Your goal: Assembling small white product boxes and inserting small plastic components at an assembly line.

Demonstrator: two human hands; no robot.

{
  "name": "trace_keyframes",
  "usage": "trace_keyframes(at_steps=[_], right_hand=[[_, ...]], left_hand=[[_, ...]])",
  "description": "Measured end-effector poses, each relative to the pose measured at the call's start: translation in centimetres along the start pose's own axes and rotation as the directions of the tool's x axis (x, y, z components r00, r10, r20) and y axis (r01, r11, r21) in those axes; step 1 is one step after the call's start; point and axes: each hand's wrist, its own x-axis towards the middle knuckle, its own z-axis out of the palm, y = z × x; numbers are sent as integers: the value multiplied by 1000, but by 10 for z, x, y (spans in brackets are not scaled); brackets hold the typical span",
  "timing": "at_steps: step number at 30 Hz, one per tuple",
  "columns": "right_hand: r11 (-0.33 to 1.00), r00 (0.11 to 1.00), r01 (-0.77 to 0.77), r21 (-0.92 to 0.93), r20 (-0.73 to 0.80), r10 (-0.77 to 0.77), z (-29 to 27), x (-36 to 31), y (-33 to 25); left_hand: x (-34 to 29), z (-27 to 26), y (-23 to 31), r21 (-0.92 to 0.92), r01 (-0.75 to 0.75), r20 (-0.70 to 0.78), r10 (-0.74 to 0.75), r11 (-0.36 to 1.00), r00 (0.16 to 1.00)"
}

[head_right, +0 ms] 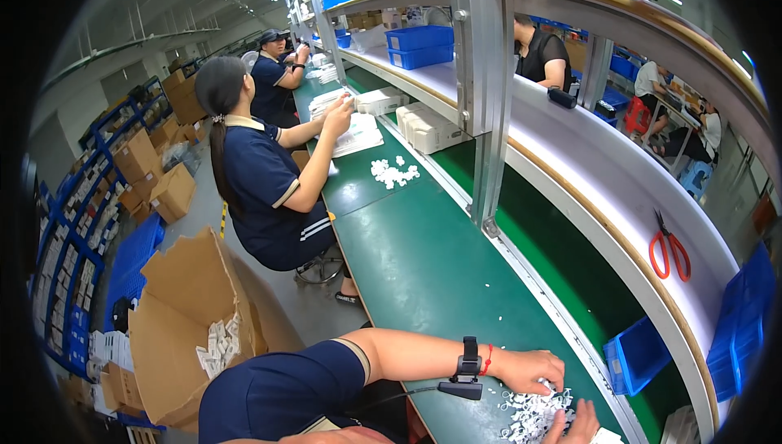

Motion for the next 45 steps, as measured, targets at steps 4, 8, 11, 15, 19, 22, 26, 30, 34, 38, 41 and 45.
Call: trace_keyframes(at_steps=[4,8,11,15,19,22,26,30,34,38,41,45], right_hand=[[984,896,-120,-135,-441,49,-24,-5,34],[939,805,-303,-160,-570,163,-36,-22,89],[857,916,-375,-354,-285,283,-54,-22,71],[799,863,-433,-416,66,501,-46,-34,96],[728,747,-659,-188,-47,664,-27,-28,99],[754,791,-610,-245,-138,596,-30,-27,87],[644,688,-708,-290,-79,721,-47,-24,68],[686,714,-669,-287,11,700,-62,-39,70],[688,710,-678,-259,12,704,-57,-47,88],[727,755,-652,-216,-91,650,-57,-51,93],[718,746,-656,-231,-55,664,-62,-35,84],[697,692,-717,3,-113,713,-74,-36,78]], left_hand=[[4,3,-7,-11,-37,-1,37,999,999],[0,11,-3,49,23,-99,-18,999,995],[-4,13,-10,95,75,-197,-55,993,979],[-1,4,-5,214,1,-33,6,977,999],[0,5,-11,201,-27,-113,50,979,992],[1,0,-7,174,22,-126,1,985,992],[-2,-4,-1,168,84,-109,-66,982,992],[-2,-5,3,25,127,-144,-122,992,982],[-2,-2,-4,-254,243,-131,-283,936,950],[2,-5,-2,-302,271,-133,-322,914,937],[-3,-14,-11,-190,223,-136,-251,956,958],[1,-9,-3,-265,331,-145,-376,906,915]])
